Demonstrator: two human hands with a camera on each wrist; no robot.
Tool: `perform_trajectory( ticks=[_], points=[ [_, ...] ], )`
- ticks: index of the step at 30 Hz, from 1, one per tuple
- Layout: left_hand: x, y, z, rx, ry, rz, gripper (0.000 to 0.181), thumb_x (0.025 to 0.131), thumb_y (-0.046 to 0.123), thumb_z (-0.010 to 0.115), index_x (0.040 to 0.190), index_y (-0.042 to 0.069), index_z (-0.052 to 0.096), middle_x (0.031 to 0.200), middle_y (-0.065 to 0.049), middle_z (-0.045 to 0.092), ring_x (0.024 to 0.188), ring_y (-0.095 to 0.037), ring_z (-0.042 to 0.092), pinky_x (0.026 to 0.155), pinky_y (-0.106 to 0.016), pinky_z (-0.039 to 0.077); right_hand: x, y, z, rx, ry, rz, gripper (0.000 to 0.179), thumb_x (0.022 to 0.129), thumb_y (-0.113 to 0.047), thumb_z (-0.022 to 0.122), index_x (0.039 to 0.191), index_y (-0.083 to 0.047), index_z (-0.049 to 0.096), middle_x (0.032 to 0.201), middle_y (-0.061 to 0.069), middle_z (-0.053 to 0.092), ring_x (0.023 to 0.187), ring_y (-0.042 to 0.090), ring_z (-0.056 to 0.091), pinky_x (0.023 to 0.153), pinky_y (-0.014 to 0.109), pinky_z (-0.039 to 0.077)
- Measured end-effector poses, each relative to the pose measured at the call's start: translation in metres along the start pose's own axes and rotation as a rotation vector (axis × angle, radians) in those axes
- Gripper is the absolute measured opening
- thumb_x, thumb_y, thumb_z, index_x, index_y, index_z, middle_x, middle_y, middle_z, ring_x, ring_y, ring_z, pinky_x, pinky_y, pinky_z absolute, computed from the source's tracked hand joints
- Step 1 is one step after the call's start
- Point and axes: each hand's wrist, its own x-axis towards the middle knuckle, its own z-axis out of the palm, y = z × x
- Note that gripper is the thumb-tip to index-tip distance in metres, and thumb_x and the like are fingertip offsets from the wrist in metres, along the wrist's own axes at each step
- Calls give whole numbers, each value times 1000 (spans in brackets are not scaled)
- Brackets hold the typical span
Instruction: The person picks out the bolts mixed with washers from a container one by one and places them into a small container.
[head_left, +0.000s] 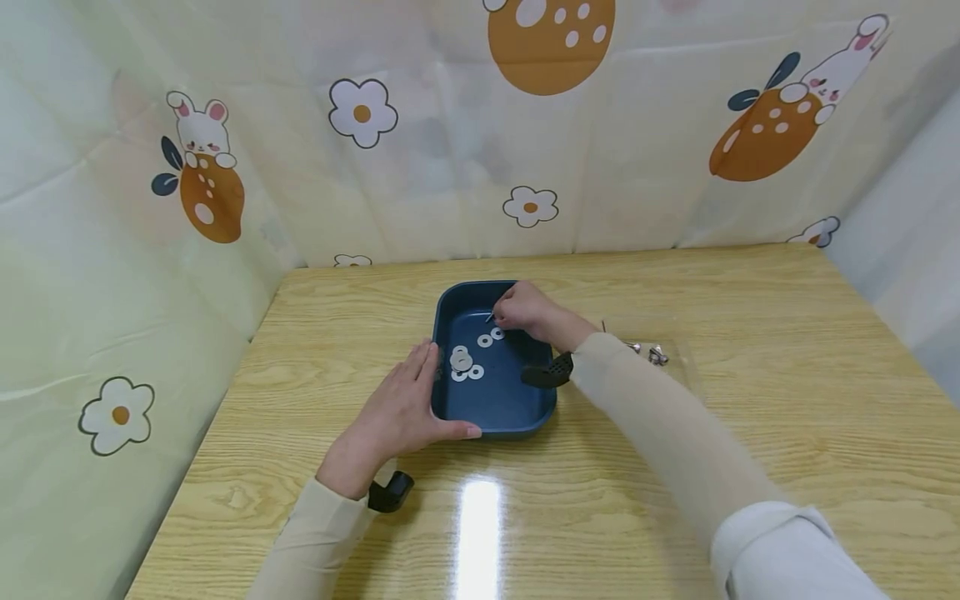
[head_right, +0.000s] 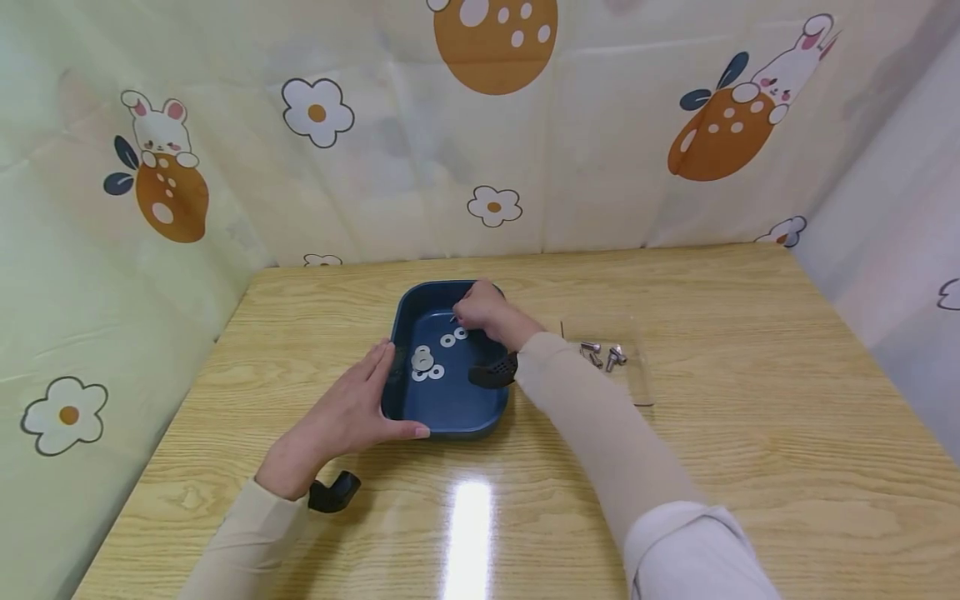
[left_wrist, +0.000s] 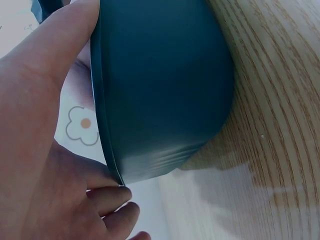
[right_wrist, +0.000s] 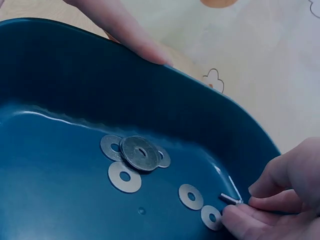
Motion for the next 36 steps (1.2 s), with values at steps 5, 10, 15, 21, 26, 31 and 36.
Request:
perform_trajectory(
  ticks=[5,10,15,21,26,31,36],
  points=[
    [1,0,0,2,-12,-8,132,67,80,69,160,8,9,168,-10,8,155,-26,13,126,-45,16,4,1,2,29,13,1,16,93,3,51,102,11,63,90,10,52,85,21,50,83,30,46],
    [1,0,0,6,-11,-4,132,68,80,69,160,6,10,168,-11,9,155,-27,13,126,-46,17,7,1,6,168,-25,32,42,98,3,45,138,14,47,136,24,51,117,28,55,108,37,48],
    [0,-1,-1,8,-13,-12,132,67,82,68,160,7,9,168,-10,9,155,-26,13,126,-46,17,8,2,16,277,-98,22,43,101,2,43,141,16,41,144,29,45,126,33,52,112,40,44],
    [-1,-2,0,-2,-15,-6,132,68,81,68,160,6,10,168,-11,8,155,-27,12,126,-47,17,9,2,28,279,-161,24,42,101,1,46,141,13,43,142,27,49,130,34,52,112,41,44],
    [-1,-3,1,-4,-15,-1,132,68,81,67,160,6,9,168,-11,7,155,-26,12,126,-47,17,11,1,35,257,-181,28,40,101,-1,47,139,11,47,141,24,52,128,33,53,112,41,45],
    [1,-4,1,2,-17,5,132,69,81,67,159,6,8,168,-12,7,155,-27,12,126,-46,17,12,0,37,277,-166,27,41,101,-1,47,140,11,46,141,24,51,130,33,52,113,41,43],
    [3,-4,1,4,-16,9,132,69,81,67,159,6,8,168,-12,8,155,-27,12,126,-46,17,12,0,37,293,-121,16,43,100,-3,49,142,9,45,142,23,51,131,33,52,114,40,43]
  ],
)
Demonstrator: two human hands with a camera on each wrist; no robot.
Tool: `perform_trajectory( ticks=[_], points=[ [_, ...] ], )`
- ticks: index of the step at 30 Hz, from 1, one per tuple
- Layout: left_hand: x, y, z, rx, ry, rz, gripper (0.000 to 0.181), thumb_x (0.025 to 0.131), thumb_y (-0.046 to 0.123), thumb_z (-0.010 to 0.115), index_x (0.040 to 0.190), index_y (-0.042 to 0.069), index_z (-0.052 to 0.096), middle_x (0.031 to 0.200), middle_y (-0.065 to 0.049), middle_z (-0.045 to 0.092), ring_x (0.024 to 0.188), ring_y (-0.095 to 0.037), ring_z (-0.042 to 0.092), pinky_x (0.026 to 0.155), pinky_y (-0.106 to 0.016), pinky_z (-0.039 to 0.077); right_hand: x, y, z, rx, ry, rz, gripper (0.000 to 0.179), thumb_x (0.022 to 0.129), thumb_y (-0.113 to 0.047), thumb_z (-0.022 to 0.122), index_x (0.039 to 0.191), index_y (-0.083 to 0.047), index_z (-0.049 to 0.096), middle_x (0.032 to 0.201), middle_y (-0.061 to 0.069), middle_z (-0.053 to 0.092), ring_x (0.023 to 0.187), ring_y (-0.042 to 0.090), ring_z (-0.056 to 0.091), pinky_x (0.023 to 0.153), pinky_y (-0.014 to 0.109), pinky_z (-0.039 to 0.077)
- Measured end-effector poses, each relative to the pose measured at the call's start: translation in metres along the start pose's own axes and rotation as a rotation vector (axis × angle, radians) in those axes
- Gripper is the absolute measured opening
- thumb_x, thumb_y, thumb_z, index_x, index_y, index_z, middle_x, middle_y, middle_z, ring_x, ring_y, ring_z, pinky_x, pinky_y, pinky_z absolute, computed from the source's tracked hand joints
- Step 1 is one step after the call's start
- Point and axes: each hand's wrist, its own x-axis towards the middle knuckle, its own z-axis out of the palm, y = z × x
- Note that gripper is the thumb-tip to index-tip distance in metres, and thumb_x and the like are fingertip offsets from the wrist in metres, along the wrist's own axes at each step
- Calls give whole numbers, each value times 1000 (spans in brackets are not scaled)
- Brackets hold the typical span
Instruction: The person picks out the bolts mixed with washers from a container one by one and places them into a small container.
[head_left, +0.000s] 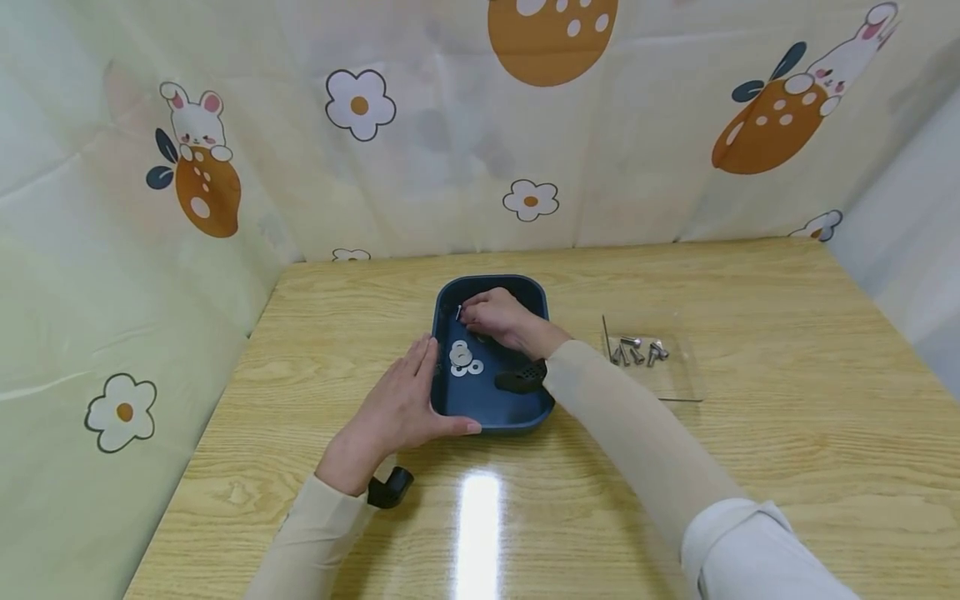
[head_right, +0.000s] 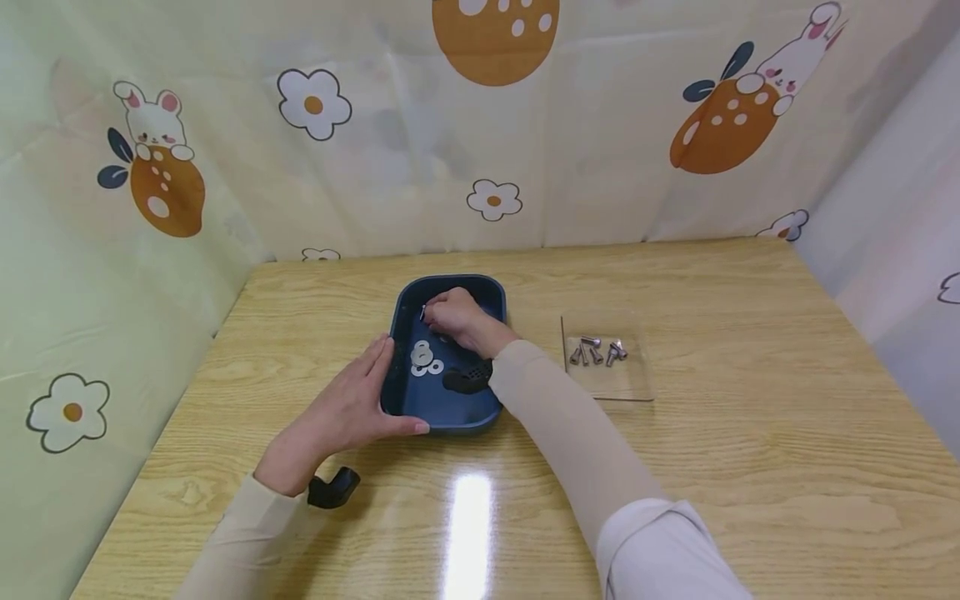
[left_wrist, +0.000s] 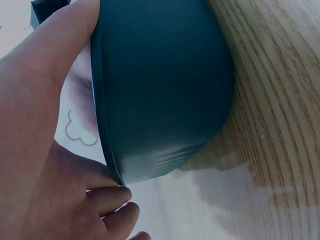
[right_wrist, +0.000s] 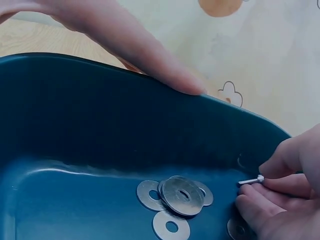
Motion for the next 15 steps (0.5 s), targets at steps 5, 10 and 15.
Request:
perform_trajectory(
  ticks=[5,10,15],
  points=[
    [0,2,-2,0,-1,-4,132,68,81,68,159,6,8,168,-12,7,155,-27,12,126,-46,17,0,1,-2,23,20,-5,45,100,-3,50,143,8,45,142,22,51,131,32,52,114,40,42],
    [-1,2,-1,5,5,-4,132,68,80,68,159,5,9,168,-12,8,155,-27,13,126,-47,18,0,3,1,29,-27,2,43,101,-4,49,142,6,46,144,21,50,134,31,51,116,39,40],
    [-2,3,-2,3,9,5,131,69,79,69,159,4,10,168,-12,9,155,-28,13,126,-47,18,0,5,6,34,-63,-1,42,101,-3,49,142,7,46,141,23,52,130,31,53,114,39,42]
  ],
)
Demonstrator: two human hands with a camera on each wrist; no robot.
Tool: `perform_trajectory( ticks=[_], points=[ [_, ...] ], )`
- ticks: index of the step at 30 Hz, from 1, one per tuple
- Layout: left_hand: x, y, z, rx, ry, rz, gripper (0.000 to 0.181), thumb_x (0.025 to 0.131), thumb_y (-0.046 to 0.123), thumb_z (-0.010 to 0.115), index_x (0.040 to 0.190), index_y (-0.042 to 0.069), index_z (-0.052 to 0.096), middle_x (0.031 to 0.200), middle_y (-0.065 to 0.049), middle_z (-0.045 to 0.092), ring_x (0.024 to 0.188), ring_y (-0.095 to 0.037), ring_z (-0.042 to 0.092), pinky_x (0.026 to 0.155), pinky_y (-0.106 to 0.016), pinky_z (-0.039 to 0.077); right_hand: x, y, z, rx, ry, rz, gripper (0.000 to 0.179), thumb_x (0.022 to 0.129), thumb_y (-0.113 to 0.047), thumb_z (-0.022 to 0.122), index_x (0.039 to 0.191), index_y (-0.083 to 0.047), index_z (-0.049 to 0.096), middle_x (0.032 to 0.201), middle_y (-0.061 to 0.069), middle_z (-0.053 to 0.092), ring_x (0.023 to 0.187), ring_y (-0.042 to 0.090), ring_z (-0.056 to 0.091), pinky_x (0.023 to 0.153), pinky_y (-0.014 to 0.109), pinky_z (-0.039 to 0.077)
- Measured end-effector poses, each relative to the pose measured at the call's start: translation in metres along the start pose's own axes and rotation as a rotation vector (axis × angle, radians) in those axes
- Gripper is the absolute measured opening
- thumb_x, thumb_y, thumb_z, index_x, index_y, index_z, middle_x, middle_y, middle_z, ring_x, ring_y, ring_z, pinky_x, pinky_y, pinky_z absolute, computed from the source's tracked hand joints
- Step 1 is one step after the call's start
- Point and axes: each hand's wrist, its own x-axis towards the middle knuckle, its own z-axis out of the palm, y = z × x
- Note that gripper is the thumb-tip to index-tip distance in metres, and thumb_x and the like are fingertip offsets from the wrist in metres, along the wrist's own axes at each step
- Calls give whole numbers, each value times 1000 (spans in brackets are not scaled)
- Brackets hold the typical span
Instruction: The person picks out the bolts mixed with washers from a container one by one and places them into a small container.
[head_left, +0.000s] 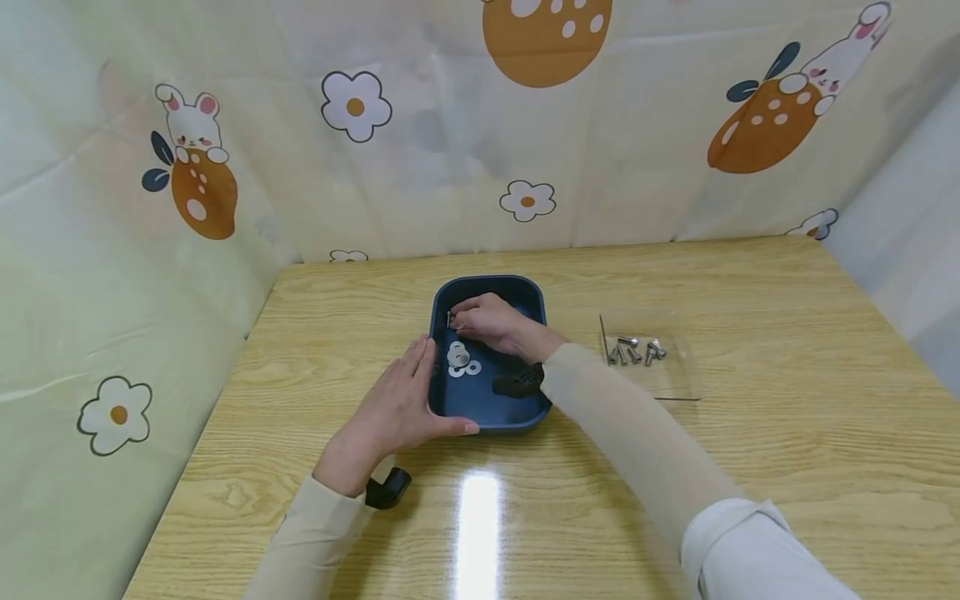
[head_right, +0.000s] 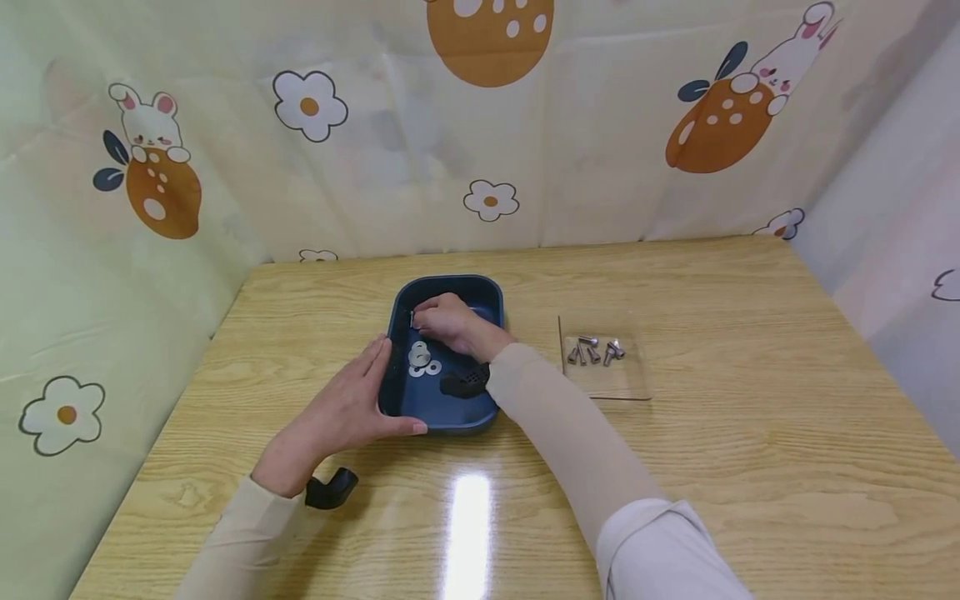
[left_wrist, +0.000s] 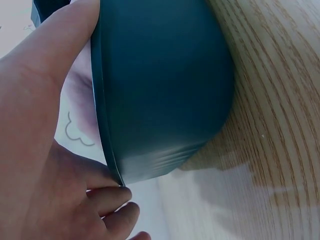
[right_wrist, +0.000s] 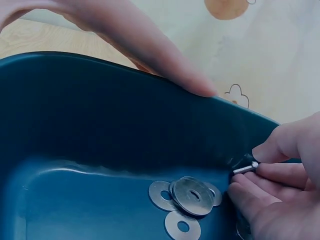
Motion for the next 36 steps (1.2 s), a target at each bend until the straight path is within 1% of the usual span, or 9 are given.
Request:
perform_trajectory(
  ticks=[6,12,17,23,25,30,36],
  points=[
    [-1,-1,0,-3,-3,2,130,70,78,69,159,4,11,168,-12,9,155,-28,13,126,-47,19,1,2,4,78,-15,29,38,101,0,47,137,11,49,133,28,57,121,31,59,108,39,48],
    [-2,-1,-1,-10,5,15,130,70,78,69,159,3,10,167,-14,9,155,-29,13,125,-48,20,-2,3,6,117,5,68,34,102,-3,50,133,9,53,126,25,61,118,31,63,102,37,53],
    [-2,-2,0,-9,13,28,130,71,77,70,159,2,10,167,-15,9,155,-30,13,126,-48,19,-6,2,11,119,16,81,32,101,-3,52,130,9,56,122,24,62,114,30,65,102,38,53],
    [-3,-1,0,-10,24,45,129,71,76,70,158,1,11,167,-16,10,155,-30,13,125,-49,19,-6,5,15,116,33,94,26,99,-3,57,122,7,63,114,21,66,97,24,70,99,38,55],
    [-3,-1,0,-7,24,46,129,71,76,70,158,1,12,167,-16,10,155,-30,14,125,-49,19,-5,6,16,103,42,94,25,99,-3,57,121,7,64,111,20,67,94,23,70,97,37,56],
    [-3,0,-1,-2,19,40,128,72,76,70,158,1,11,167,-16,11,155,-30,14,125,-49,19,-4,8,16,65,58,94,24,99,-5,57,120,5,65,109,19,68,92,23,72,93,36,58],
    [-2,0,-1,-5,19,42,128,72,76,70,158,1,11,167,-16,11,155,-31,14,125,-49,20,-6,6,14,72,54,103,25,99,-5,57,121,5,64,109,19,67,92,23,71,93,36,58]
  ],
)
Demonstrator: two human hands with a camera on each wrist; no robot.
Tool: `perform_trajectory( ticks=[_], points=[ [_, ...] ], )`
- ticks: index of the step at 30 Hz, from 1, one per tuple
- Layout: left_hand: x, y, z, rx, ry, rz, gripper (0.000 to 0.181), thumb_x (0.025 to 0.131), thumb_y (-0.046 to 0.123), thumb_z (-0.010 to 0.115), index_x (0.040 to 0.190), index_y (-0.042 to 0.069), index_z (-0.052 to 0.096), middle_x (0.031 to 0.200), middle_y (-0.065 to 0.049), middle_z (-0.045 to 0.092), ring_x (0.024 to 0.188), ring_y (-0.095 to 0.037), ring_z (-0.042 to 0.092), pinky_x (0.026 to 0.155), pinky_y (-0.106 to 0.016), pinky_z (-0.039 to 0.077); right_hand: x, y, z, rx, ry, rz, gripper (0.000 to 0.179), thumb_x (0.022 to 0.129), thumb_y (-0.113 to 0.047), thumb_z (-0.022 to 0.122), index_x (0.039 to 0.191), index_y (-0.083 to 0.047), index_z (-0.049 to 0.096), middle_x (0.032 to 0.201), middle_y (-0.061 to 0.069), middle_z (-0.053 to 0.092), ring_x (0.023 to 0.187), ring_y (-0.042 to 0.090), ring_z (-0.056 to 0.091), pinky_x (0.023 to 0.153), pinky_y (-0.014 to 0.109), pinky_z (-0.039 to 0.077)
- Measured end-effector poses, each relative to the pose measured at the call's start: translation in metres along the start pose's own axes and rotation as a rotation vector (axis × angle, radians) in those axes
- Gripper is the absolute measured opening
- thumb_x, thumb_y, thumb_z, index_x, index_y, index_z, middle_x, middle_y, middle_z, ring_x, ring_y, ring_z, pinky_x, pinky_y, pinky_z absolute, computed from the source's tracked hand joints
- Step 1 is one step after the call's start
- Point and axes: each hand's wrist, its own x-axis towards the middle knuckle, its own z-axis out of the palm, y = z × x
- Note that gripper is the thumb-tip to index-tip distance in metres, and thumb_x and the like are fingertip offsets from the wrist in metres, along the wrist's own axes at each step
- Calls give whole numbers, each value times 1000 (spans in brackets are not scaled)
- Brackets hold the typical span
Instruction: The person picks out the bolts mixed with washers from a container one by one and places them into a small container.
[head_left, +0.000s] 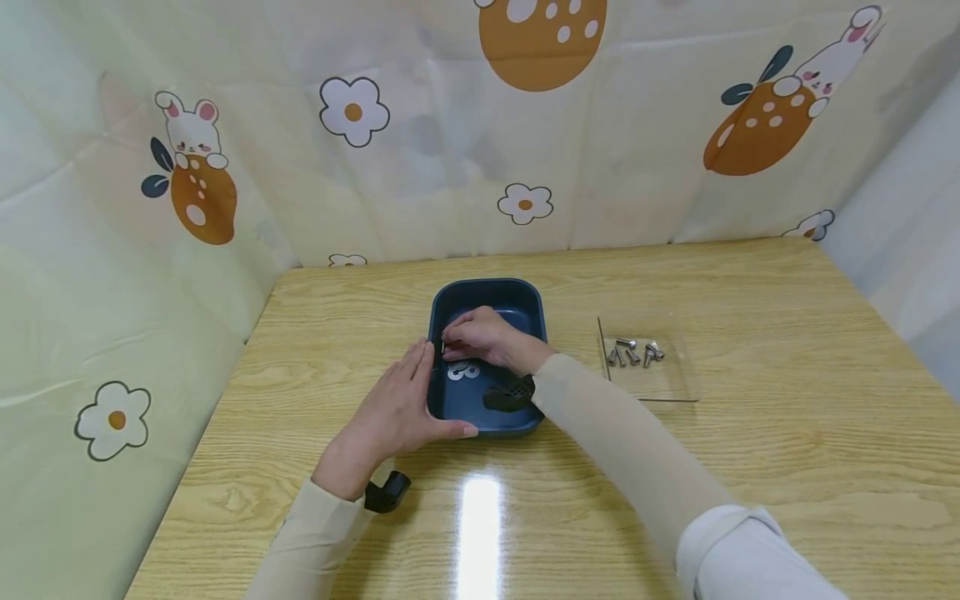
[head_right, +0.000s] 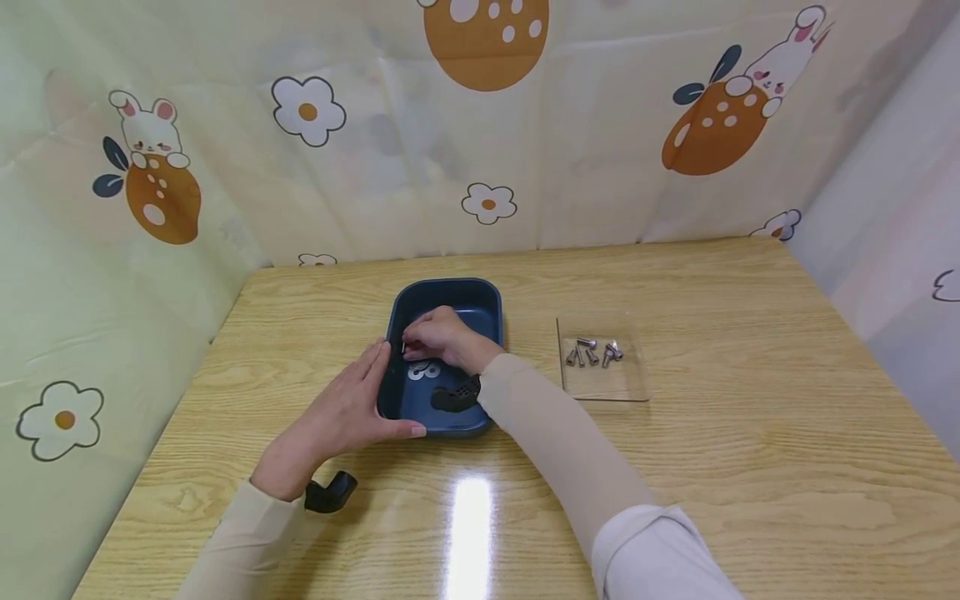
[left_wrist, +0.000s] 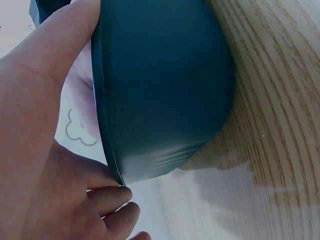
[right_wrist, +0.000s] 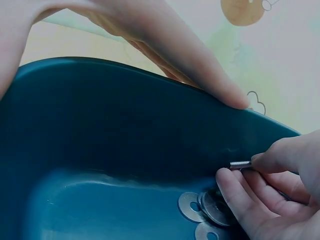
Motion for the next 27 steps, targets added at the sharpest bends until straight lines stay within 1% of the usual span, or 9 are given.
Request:
perform_trajectory(
  ticks=[7,12,16,23,25,27],
  points=[
    [1,1,0,1,-10,-14,129,71,77,69,159,3,10,167,-15,9,155,-29,13,126,-48,18,-7,-4,-8,29,-35,-9,28,99,-2,56,124,8,61,118,25,65,93,24,72,94,38,57],
    [1,2,0,-2,-16,-25,129,71,79,68,159,4,10,167,-14,9,155,-28,13,126,-48,18,-12,-7,-14,26,-66,-25,30,99,-3,55,126,9,59,123,28,63,94,23,72,95,37,57],
    [1,2,1,0,-11,-30,130,70,80,68,159,4,11,167,-14,10,155,-29,14,125,-49,20,-17,-10,-18,22,-83,-48,31,99,-4,56,126,10,59,120,27,64,92,22,73,92,35,58],
    [1,3,0,1,-11,-36,131,68,80,68,159,4,11,168,-13,10,155,-30,14,125,-49,20,-26,-14,-25,24,-101,-84,33,99,-5,56,127,12,57,103,19,68,88,21,73,92,37,58],
    [1,4,1,4,-12,-38,131,68,81,68,159,4,12,168,-13,10,155,-30,15,125,-49,20,-28,-15,-28,27,-104,-94,34,99,-5,56,128,13,56,104,20,67,88,20,72,92,38,58],
    [1,4,1,9,-10,-37,131,68,80,68,159,4,13,167,-13,11,155,-30,15,125,-49,21,-30,-16,-32,35,-108,-101,35,99,-5,56,129,14,55,109,23,66,87,20,72,93,38,58]
  ],
)
